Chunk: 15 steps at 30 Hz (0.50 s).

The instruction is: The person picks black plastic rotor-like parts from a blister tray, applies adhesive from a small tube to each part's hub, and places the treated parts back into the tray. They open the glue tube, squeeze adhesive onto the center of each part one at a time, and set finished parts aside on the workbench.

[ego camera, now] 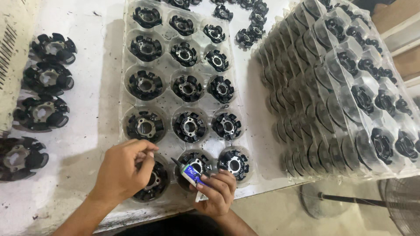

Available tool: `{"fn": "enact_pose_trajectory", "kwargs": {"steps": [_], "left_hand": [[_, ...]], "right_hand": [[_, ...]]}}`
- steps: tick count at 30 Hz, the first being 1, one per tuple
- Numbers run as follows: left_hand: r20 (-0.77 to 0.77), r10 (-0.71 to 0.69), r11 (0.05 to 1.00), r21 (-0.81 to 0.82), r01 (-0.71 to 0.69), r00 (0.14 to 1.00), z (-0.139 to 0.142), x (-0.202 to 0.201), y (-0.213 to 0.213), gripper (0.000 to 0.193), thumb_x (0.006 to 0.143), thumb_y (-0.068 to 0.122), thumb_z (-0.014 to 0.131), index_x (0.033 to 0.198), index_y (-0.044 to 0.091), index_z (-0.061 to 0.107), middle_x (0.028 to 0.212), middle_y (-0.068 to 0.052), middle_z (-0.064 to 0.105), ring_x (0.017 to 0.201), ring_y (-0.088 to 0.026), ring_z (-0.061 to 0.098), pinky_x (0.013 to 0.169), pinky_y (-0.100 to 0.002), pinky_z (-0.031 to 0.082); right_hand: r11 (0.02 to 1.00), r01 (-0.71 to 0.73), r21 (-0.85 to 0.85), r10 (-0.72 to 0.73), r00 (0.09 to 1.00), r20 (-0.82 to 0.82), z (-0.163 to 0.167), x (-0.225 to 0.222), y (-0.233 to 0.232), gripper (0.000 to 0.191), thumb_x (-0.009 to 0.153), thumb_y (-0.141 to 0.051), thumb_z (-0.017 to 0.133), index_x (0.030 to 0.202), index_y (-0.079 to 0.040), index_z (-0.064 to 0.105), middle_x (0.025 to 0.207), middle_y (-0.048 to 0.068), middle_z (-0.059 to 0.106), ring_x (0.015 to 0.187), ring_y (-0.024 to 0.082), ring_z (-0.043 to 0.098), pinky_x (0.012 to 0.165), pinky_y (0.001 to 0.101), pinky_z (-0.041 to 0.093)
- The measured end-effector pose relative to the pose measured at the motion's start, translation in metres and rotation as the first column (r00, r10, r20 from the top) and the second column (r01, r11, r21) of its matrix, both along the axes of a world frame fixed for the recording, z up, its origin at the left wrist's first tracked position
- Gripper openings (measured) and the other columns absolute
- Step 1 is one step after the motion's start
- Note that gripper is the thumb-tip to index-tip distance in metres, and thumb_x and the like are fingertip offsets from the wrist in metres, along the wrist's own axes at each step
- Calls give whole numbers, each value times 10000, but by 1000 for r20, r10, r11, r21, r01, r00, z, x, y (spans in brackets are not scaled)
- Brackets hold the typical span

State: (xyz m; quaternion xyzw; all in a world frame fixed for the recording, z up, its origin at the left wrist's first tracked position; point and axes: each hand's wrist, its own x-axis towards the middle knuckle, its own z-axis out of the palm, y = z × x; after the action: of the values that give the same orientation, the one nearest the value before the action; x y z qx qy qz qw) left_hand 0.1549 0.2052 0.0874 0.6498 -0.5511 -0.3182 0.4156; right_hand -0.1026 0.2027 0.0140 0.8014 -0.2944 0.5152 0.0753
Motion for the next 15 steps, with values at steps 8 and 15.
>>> {"fn": "enact_pose_trajectory", "kwargs": {"steps": [8, 15], "left_hand": [[14, -35, 999, 12, 35, 999, -16, 17, -37, 226, 809, 102, 636, 975, 25, 769, 812, -136, 774, 693, -177, 771, 647, -298, 579], [-65, -40, 999, 2, 40, 997, -18, 38, -71, 235, 858, 130, 633, 1031, 63, 776, 816, -88, 792, 731, -113, 750, 676, -267, 564]], "right_hand": [[998, -67, 20, 66, 997, 39, 15, 26, -36, 288, 753, -80, 796, 1028, -120, 718, 1025, 37, 729, 912, 249, 662, 833, 407, 530], [992, -109, 59, 106, 993, 42, 30, 44, -53, 332, 751, -6, 809, 1054, -93, 707, 1040, 61, 720, 943, 271, 662, 834, 396, 539]]}}
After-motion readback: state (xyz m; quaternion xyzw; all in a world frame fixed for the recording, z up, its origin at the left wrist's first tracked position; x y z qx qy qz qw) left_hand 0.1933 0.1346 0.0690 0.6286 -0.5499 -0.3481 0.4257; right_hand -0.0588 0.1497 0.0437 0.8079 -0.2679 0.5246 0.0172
